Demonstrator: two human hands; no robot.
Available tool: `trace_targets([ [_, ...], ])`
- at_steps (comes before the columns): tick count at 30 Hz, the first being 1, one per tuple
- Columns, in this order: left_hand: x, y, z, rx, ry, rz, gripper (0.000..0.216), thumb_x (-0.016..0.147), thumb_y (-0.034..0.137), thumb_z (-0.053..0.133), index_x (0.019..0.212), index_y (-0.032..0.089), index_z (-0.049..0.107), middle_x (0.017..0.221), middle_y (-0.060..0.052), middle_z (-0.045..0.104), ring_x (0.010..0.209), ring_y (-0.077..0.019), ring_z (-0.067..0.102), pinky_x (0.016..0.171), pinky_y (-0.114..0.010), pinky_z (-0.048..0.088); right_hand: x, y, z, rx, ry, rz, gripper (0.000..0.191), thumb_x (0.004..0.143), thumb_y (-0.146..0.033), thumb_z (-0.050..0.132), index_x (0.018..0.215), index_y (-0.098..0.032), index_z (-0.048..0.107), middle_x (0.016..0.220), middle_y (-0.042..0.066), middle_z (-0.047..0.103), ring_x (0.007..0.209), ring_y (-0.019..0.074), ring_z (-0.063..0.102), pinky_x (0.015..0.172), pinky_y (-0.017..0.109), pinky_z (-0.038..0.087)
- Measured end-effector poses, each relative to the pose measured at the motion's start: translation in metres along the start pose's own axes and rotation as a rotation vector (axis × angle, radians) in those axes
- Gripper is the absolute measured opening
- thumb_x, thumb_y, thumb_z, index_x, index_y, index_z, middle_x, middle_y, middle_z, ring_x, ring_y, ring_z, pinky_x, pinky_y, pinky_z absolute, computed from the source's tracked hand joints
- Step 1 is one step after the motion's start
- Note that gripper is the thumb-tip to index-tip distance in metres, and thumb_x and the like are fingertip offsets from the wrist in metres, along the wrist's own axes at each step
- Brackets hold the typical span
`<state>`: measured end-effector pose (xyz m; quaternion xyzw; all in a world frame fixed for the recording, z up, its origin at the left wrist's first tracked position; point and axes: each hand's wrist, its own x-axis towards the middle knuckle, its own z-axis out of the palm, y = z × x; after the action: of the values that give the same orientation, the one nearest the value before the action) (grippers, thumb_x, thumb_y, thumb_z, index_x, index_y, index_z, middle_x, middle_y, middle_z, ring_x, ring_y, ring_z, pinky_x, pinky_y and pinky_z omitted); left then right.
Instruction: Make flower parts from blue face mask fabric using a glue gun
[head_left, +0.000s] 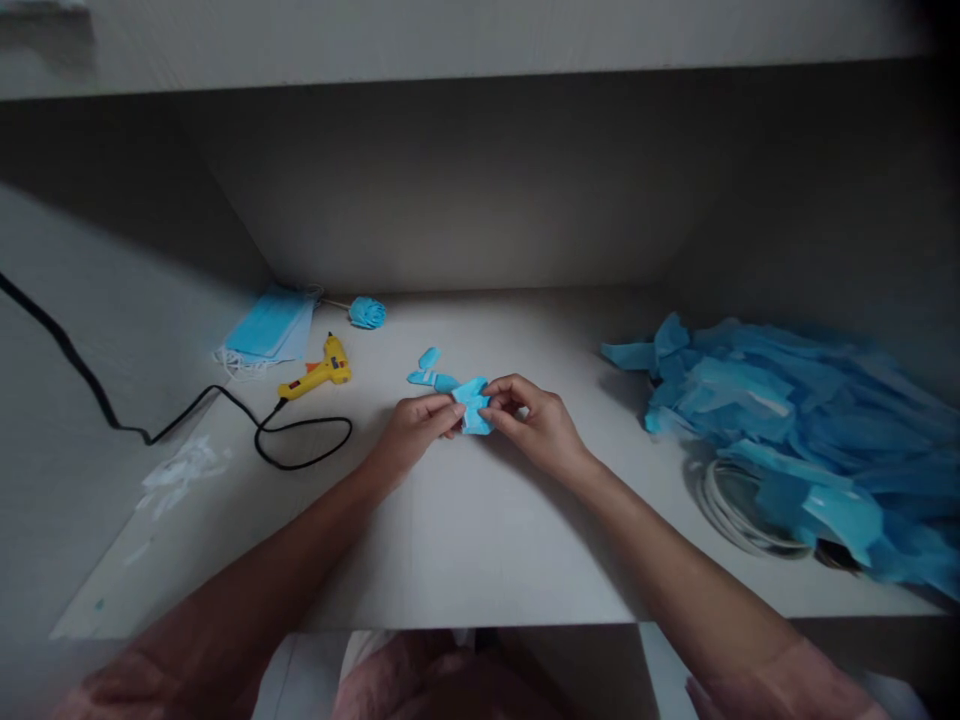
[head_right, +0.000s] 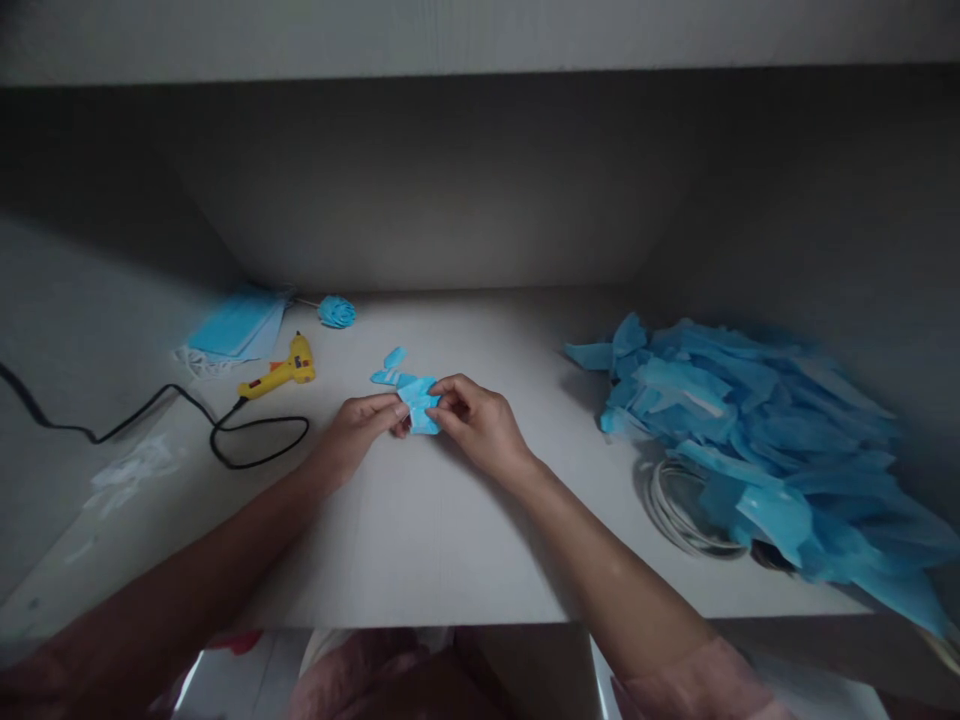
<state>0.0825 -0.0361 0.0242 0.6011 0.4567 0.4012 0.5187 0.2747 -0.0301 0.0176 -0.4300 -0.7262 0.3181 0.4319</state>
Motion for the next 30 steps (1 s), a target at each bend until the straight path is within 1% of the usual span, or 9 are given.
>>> trace_targets([
  [5,0.002,-0.006,0.003,-0.070,0.015,-0.008,0.018,0.074,0.033,0.065,0.073,0.016,0.064,0.064,0.002,0.057,0.064,-0.0110,0.051,0.062,-0.024,0.040,-0.001,0.001,0.001,-0.017,-0.003,-0.008,0.014,0.083,-0.025,0.063,0.096,-0.021,0.061,0.074,-0.002,0.062,0.066,0.0120,0.056,0.064,0.025,0.043],
  [9,0.003,-0.007,0.004,-0.080,0.085,-0.021,0.017,0.072,0.031,0.066,0.072,0.015,0.064,0.062,0.002,0.057,0.062,-0.0105,0.051,0.062,-0.024,0.040,-0.001,-0.002,0.000,-0.004,-0.002,-0.006,0.016,0.085,-0.029,0.062,0.098,-0.021,0.062,0.075,-0.001,0.063,0.068,0.0124,0.056,0.064,0.025,0.043],
  [13,0.003,-0.003,0.004,-0.110,0.148,-0.010,0.018,0.071,0.032,0.066,0.076,0.015,0.064,0.065,0.002,0.060,0.062,-0.0103,0.052,0.063,-0.024,0.042,0.001,-0.008,-0.005,0.029,0.159,0.039,0.024,0.089,-0.038,0.056,0.103,-0.019,0.063,0.088,0.003,0.065,0.077,0.0144,0.059,0.071,0.027,0.045],
  [15,0.003,-0.001,0.004,-0.129,0.165,-0.007,0.019,0.071,0.032,0.066,0.079,0.015,0.064,0.067,0.002,0.062,0.062,-0.0103,0.052,0.064,-0.025,0.042,0.002,-0.009,-0.007,0.120,0.183,0.106,0.032,0.090,-0.042,0.055,0.112,-0.020,0.062,0.099,0.006,0.065,0.087,0.0167,0.060,0.075,0.029,0.046],
  [19,0.003,-0.001,0.004,-0.133,0.160,0.004,0.021,0.071,0.033,0.067,0.082,0.015,0.065,0.066,0.002,0.061,0.062,-0.0104,0.052,0.064,-0.025,0.042,0.004,-0.004,-0.002,0.415,-0.025,0.221,0.054,0.080,-0.044,0.066,0.129,-0.022,0.055,0.116,0.010,0.063,0.106,0.0217,0.058,0.087,0.036,0.047],
  [22,0.004,-0.003,0.005,-0.124,0.146,0.001,0.021,0.071,0.033,0.067,0.083,0.015,0.064,0.065,0.002,0.061,0.062,-0.0103,0.052,0.063,-0.024,0.041,0.004,0.002,0.005,0.517,-0.116,0.243,0.064,0.073,-0.039,0.074,0.132,-0.023,0.053,0.112,0.009,0.064,0.101,0.0209,0.060,0.089,0.038,0.047],
  [24,0.004,-0.004,0.006,-0.137,0.137,-0.008,0.023,0.071,0.033,0.068,0.085,0.015,0.064,0.067,0.002,0.063,0.063,-0.0105,0.053,0.064,-0.024,0.042,0.004,0.006,0.008,0.543,-0.112,0.237,0.063,0.072,-0.037,0.074,0.130,-0.022,0.055,0.100,0.006,0.066,0.090,0.0182,0.061,0.086,0.036,0.048],
  [27,0.003,-0.004,0.006,-0.162,0.106,-0.022,0.025,0.071,0.032,0.069,0.088,0.015,0.064,0.071,0.001,0.065,0.065,-0.0110,0.055,0.065,-0.025,0.043,0.003,0.009,0.009,0.541,-0.106,0.226,0.051,0.076,-0.036,0.071,0.123,-0.020,0.061,0.086,0.002,0.066,0.079,0.0153,0.060,0.081,0.035,0.048],
  [30,0.003,-0.002,0.004,-0.148,0.065,-0.020,0.022,0.075,0.033,0.066,0.087,0.015,0.064,0.068,0.001,0.063,0.063,-0.0108,0.054,0.064,-0.025,0.044,0.004,0.008,0.005,0.532,-0.103,0.207,0.045,0.078,-0.035,0.069,0.119,-0.019,0.064,0.085,0.002,0.066,0.078,0.0150,0.059,0.082,0.035,0.048],
])
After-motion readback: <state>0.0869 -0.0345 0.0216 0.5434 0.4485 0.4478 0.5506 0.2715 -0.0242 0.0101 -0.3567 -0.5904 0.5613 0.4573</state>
